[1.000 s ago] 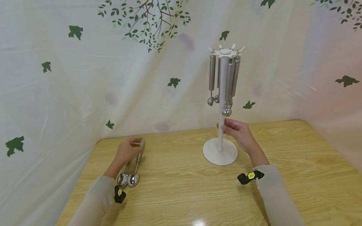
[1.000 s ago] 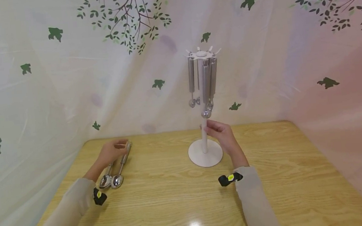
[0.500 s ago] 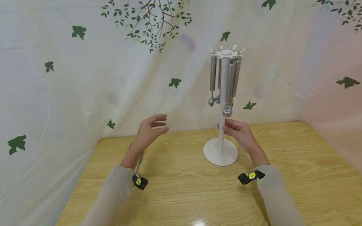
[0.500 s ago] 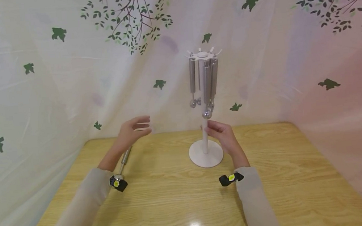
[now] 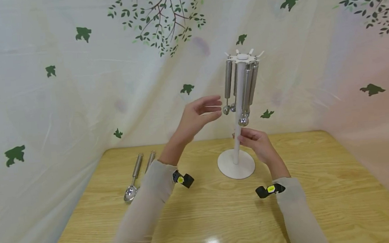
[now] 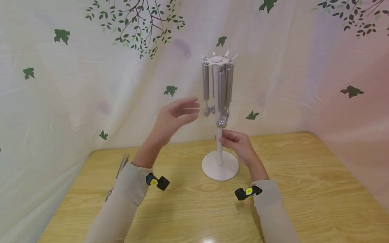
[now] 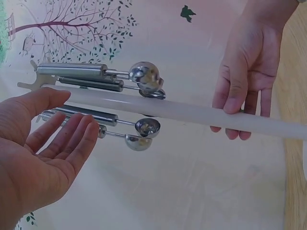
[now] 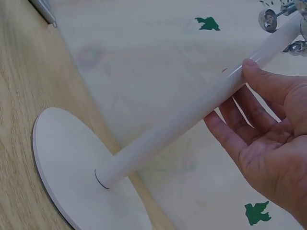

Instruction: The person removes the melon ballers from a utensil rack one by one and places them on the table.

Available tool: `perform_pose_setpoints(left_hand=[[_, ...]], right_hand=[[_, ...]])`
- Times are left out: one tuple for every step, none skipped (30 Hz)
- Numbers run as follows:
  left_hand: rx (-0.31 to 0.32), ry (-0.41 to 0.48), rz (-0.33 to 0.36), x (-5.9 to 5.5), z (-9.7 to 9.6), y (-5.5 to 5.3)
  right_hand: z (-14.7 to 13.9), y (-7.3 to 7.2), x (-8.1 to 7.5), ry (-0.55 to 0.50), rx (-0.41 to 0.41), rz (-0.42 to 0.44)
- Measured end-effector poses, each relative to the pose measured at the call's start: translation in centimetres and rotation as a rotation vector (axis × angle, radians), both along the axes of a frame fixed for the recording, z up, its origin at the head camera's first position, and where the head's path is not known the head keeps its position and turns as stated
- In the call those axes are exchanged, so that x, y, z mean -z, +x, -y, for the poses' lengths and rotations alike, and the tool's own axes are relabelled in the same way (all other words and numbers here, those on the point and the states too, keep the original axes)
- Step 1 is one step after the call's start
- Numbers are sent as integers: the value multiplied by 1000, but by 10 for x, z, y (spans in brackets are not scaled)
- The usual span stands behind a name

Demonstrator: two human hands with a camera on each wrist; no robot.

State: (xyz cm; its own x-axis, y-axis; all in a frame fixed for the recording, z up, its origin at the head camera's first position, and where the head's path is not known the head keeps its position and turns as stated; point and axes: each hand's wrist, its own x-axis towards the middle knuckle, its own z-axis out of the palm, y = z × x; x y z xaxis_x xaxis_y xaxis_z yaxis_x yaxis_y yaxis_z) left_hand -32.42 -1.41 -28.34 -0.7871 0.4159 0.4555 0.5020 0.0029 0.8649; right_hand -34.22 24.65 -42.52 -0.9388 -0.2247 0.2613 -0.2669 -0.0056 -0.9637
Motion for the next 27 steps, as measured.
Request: perform_pose_setpoints(left_hand=[[8, 9, -1, -2, -4, 0], [13, 15, -5, -4, -7, 0], [20, 22, -3, -6, -11, -1], [26, 29, -1, -8, -14, -2], [29, 36, 1, -9, -16, -2], [32, 42, 3, -11, -19, -3], [32, 48, 7, -12, -20, -3], [33, 53, 9, -13, -22, -4], [33, 58, 12, -13, -24, -4], [33, 62, 13, -13, -25, -4], [34, 68, 12, -14, -27, -4], [39, 72, 15, -14, -28, -4], [41, 73, 15, -14, -30, -4], [45, 76, 15, -14, -32, -4], [48, 80, 17, -14, -33, -4], [54, 86, 19, -14, -35, -4], [57, 90, 23, -13, -37, -4], [60, 95, 27, -13, -39, -5], [63, 103, 29, -13, -40, -5], [67, 110, 35, -13, -42, -6], [71, 118, 39, -13, -44, -7], [74, 123, 46, -13, -46, -8], [77, 128, 53, -13, -47, -10], [82, 133, 61, -13, -49, -11], [87, 135, 72, -13, -50, -12], [93, 138, 85, -12, -51, -14], [100, 141, 99, -12, -53, -15]], right_hand=[[0, 0, -1, -1, -2, 1], [-1, 0, -2, 3, -6, 2], [0, 0, -3, 4, -7, 4], [0, 0, -4, 4, -8, 6], [0, 0, -6, 2, -8, 10], [0, 0, -7, 4, -9, 13], [0, 0, -8, 4, -14, 14], [0, 0, -10, 8, -15, 16], [0, 0, -10, 9, -13, 21], [1, 0, -11, 13, -13, 24], [1, 1, -12, 19, -12, 27], [1, 1, -13, 25, -13, 30], [1, 1, -13, 31, -12, 33], [1, 2, -14, 40, -7, 38], [1, 2, -14, 44, -7, 43], [1, 3, -15, 50, -7, 46], [1, 3, -15, 55, -8, 49], [1, 4, -16, 56, -9, 52], [1, 4, -16, 57, -10, 54], [1, 4, -16, 58, -11, 55], [1, 5, -17, 57, -11, 55], [1, 5, -17, 56, -10, 56], [1, 5, -17, 55, -9, 57], [1, 6, -18, 56, -7, 57], [0, 6, -18, 58, -6, 57], [0, 6, -17, 61, -4, 59], [0, 6, -17, 63, -2, 60]])
